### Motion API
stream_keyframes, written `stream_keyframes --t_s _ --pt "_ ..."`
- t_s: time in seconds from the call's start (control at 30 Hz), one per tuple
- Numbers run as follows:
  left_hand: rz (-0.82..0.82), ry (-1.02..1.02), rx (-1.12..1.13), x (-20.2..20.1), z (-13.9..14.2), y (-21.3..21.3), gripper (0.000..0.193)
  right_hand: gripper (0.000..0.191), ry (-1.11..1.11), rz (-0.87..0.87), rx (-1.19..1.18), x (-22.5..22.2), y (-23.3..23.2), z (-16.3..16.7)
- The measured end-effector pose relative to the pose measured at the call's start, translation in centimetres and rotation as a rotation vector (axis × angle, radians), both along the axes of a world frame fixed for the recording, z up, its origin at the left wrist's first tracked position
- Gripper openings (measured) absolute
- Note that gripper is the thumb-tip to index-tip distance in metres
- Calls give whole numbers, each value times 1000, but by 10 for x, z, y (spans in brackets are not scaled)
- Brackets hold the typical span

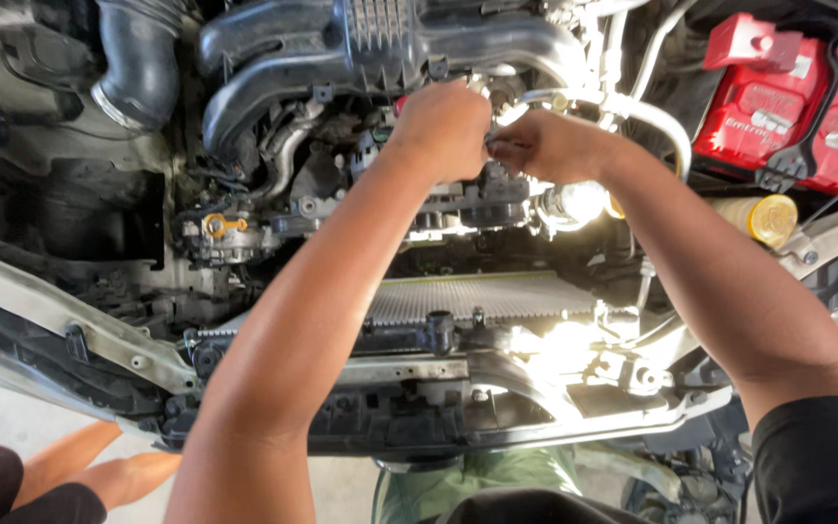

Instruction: The person works in the open engine bay of a car, loosening and repositioning components near the alternator and belt area. They reach into the engine compartment, use a ratchet wrench on bolts, step back to a toolbox on the floor to pick sockets and pliers, and return to continue tightening and adjusting parts by hand and with the wrench.

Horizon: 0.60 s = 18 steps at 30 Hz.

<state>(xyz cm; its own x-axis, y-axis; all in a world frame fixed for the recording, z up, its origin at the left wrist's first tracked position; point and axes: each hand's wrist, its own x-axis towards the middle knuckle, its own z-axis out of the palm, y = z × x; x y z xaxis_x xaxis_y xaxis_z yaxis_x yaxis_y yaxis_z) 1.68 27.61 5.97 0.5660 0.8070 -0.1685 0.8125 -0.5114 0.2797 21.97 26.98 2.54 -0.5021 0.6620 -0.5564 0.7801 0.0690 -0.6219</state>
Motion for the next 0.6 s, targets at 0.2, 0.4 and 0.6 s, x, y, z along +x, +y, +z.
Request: stream_keyframes --t_s 0.2,0.4,0.6 --pt "-20 -110 73 24 -35 -23 9 29 26 36 52 9 -16 -7" --pt "-76 -157 220 25 -54 -33 14 24 61 31 86 6 -27 2" --pt "-120 -157 210 23 -45 -41 14 28 90 -38 5 11 -31 -9"
